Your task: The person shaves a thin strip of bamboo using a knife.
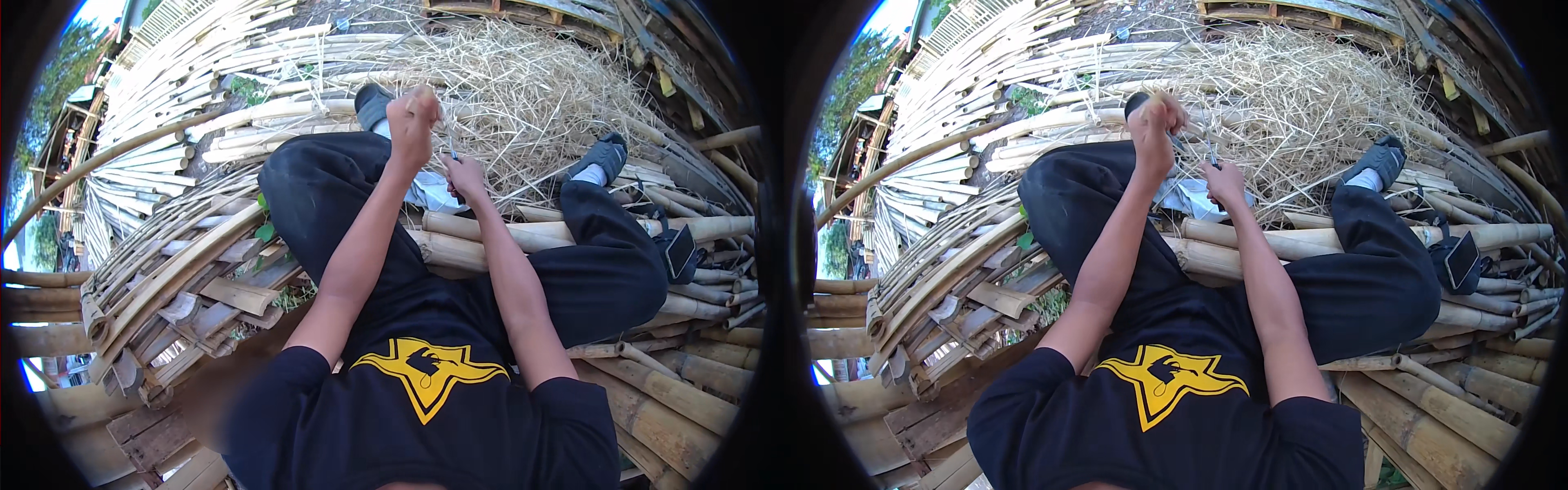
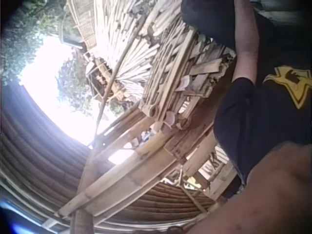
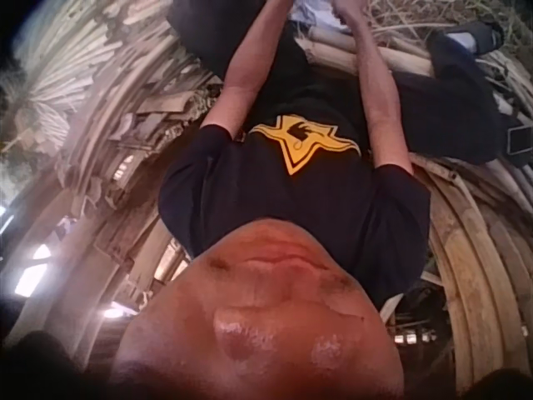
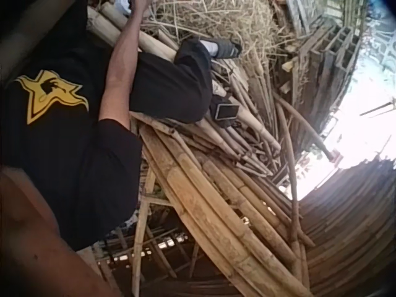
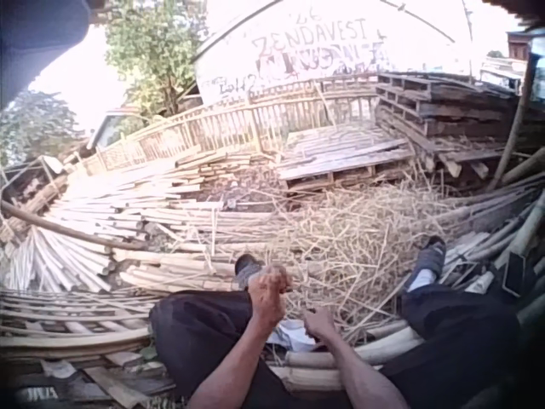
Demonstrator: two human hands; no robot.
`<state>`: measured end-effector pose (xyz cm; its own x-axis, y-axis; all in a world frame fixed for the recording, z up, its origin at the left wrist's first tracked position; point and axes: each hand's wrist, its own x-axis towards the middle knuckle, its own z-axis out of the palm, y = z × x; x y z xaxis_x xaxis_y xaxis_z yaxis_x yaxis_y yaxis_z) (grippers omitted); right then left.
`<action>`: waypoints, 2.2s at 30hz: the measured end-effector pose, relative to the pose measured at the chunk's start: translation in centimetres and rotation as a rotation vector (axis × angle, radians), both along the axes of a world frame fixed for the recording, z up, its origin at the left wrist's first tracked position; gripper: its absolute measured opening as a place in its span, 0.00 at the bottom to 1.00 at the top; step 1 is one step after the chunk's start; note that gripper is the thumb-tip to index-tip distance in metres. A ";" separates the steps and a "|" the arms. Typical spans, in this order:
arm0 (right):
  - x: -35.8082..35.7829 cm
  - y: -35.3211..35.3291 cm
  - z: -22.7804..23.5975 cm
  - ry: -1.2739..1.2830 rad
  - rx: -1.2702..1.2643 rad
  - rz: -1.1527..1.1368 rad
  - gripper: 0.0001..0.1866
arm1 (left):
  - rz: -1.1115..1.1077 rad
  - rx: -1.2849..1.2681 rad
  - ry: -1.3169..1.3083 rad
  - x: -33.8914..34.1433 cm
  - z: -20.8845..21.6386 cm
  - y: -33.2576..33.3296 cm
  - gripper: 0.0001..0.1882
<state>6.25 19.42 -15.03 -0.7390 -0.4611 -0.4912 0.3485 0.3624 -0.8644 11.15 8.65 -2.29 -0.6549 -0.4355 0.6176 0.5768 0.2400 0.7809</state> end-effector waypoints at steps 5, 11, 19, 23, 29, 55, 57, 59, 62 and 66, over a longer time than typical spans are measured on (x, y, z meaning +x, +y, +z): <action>-1.4 0.1 -0.8 0.189 0.307 0.126 0.29 | -0.035 -0.008 0.082 0.0 0.7 2.6 0.30; -0.1 0.9 3.3 0.459 0.402 0.041 0.21 | 0.082 -0.199 0.228 2.4 5.2 4.0 0.31; -1.9 1.6 1.2 0.423 0.486 0.009 0.18 | 0.286 -0.140 0.337 4.3 7.7 6.7 0.28; -4.7 5.8 -1.2 0.278 0.573 -0.156 0.24 | 0.279 -0.250 0.677 8.5 20.4 3.3 0.34; -5.3 1.5 3.3 -0.277 -0.231 -0.112 0.26 | 0.333 0.174 0.497 8.8 18.6 -0.7 0.35; -7.3 7.6 15.0 -0.078 -0.742 -0.483 0.15 | 0.116 -0.240 -0.796 14.9 13.4 0.9 0.17; -7.3 7.8 15.2 -0.028 -0.726 -0.468 0.14 | -0.030 -0.469 -0.927 14.4 12.5 1.5 0.20; -6.8 7.7 15.6 -0.040 -0.711 -0.486 0.13 | -0.210 -0.423 -1.017 13.9 11.9 3.1 0.18; -7.2 7.8 15.4 -0.001 -0.695 -0.487 0.13 | -0.316 -0.276 -1.148 13.4 10.5 5.0 0.18; -6.2 7.7 16.4 0.069 -0.599 -0.379 0.14 | -0.329 0.092 -1.011 12.5 6.8 6.4 0.18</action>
